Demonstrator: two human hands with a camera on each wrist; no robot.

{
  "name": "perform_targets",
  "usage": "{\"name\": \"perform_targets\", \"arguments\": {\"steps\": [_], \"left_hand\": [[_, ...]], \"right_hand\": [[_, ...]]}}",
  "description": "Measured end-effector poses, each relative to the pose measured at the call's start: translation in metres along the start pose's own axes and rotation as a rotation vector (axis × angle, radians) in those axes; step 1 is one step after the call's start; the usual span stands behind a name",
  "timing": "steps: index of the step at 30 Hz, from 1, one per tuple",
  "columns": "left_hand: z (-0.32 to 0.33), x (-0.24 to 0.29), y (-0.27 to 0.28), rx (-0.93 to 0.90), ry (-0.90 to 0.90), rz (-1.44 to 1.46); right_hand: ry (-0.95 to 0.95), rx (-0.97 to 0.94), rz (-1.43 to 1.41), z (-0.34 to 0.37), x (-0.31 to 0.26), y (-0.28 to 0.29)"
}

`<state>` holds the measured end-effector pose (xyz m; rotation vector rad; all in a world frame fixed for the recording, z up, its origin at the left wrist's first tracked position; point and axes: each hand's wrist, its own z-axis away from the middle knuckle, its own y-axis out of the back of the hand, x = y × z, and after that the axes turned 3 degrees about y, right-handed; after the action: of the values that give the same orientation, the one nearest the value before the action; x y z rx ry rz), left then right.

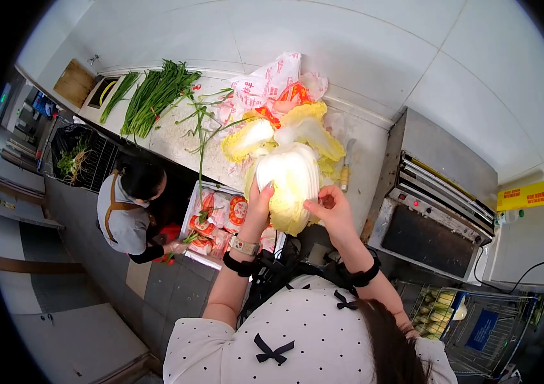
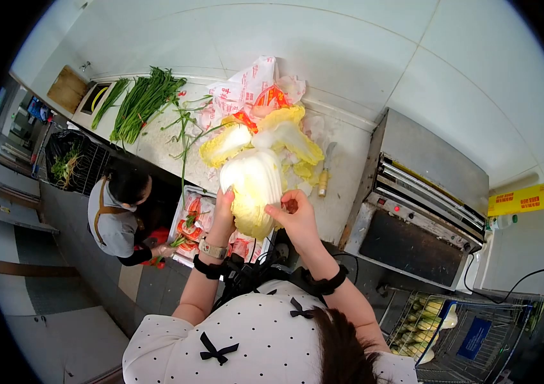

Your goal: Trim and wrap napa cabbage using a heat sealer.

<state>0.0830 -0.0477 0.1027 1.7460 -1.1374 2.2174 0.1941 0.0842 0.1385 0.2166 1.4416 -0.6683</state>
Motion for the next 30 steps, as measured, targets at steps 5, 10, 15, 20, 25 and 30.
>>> {"name": "perform_targets", "arguments": {"steps": [5,10,15,20,25,30], "left_hand": [[-0.004,-0.003,0.003,-0.043,-0.067,-0.062],[-0.001,0.003,-0.005,-0.001,-0.053,-0.063],[0.0,0.002,-0.008,0.027,-0.037,-0.078],[0.0,0.005,-0.007,0.035,-0.019,-0.157],[0.002,0.008,-0.009,0.027,-0.022,-0.146],[0.0,0.011,-0.009,0.032,-0.099,-0.334]], "right_hand": [[-0.054,0.013,-0.03,0.005,-0.004,0.0],[0.185,0.061,0.503,0.005,-0.007,-0.005],[0.524,0.111,0.734,-0.002,0.0,-0.005],[0.507,-0.048,0.783,0.0,0.001,0.001],[0.558,-0.009,0.928,0.004,-0.003,-0.007],[0.464,0.019,0.847,-0.002,0.006,-0.008]]}}
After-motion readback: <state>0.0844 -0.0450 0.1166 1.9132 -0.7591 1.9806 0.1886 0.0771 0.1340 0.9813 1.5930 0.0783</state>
